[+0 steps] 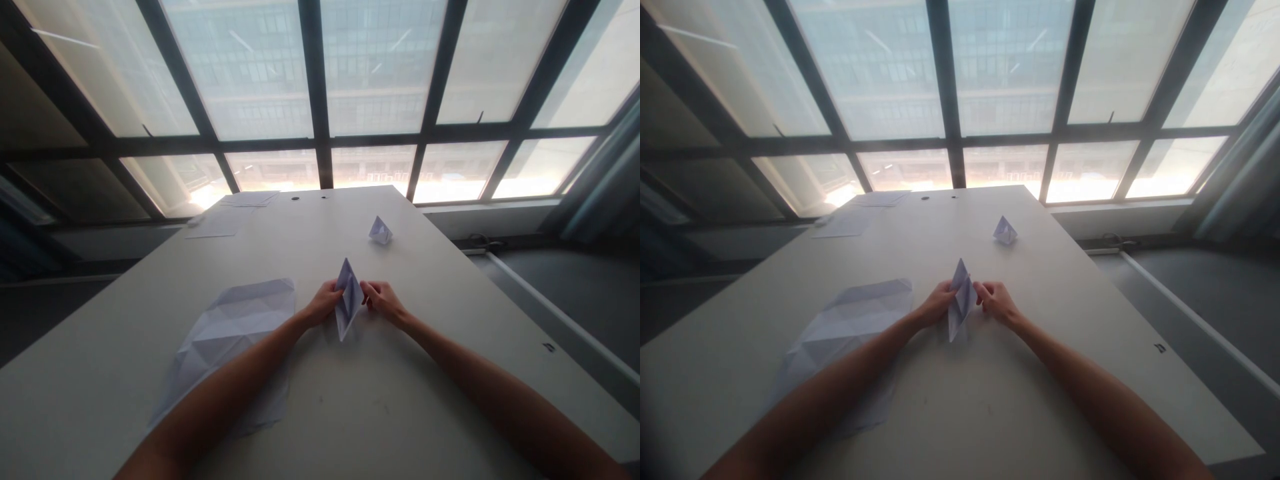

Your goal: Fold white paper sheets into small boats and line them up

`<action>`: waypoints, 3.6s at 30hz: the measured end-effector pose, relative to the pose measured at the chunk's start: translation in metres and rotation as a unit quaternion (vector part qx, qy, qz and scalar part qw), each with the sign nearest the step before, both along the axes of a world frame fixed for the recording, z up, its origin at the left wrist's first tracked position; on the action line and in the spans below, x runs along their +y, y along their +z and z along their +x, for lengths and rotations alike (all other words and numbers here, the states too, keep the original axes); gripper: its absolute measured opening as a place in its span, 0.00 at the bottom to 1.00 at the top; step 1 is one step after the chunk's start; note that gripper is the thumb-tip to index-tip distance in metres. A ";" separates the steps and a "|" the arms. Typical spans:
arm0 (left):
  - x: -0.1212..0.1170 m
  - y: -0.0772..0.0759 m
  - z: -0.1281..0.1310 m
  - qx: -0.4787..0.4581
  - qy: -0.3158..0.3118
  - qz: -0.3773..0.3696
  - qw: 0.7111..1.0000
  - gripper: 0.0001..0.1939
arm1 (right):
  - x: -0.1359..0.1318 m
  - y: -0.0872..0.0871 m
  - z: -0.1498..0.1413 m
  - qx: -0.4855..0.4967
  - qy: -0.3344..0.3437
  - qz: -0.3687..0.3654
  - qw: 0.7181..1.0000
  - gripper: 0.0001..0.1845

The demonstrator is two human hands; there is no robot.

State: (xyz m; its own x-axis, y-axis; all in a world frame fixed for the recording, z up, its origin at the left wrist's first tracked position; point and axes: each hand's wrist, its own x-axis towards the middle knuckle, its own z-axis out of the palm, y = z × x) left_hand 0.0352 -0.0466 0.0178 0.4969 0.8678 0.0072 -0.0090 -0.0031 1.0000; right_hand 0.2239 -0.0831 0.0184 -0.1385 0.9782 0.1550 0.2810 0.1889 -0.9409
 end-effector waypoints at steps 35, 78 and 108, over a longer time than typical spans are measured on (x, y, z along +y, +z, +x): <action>0.006 -0.001 -0.002 0.096 0.079 0.045 0.991 0.11 | 0.017 -0.019 0.014 -0.081 -0.100 0.052 0.990 0.12; 0.017 -0.017 -0.002 0.075 0.278 0.109 0.951 0.16 | 0.014 0.052 -0.015 -0.363 -0.052 0.011 0.930 0.11; 0.008 -0.014 -0.006 0.071 0.256 0.078 0.961 0.19 | 0.218 0.084 0.193 -0.542 -0.164 -0.063 0.822 0.06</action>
State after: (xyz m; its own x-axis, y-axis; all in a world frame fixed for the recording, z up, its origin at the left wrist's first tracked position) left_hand 0.0297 -0.0383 0.0040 0.0111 0.9925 0.1216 0.1698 -0.1218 0.9779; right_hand 0.4166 0.1350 0.1025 0.1463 0.9892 0.0102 0.9833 -0.1443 -0.1110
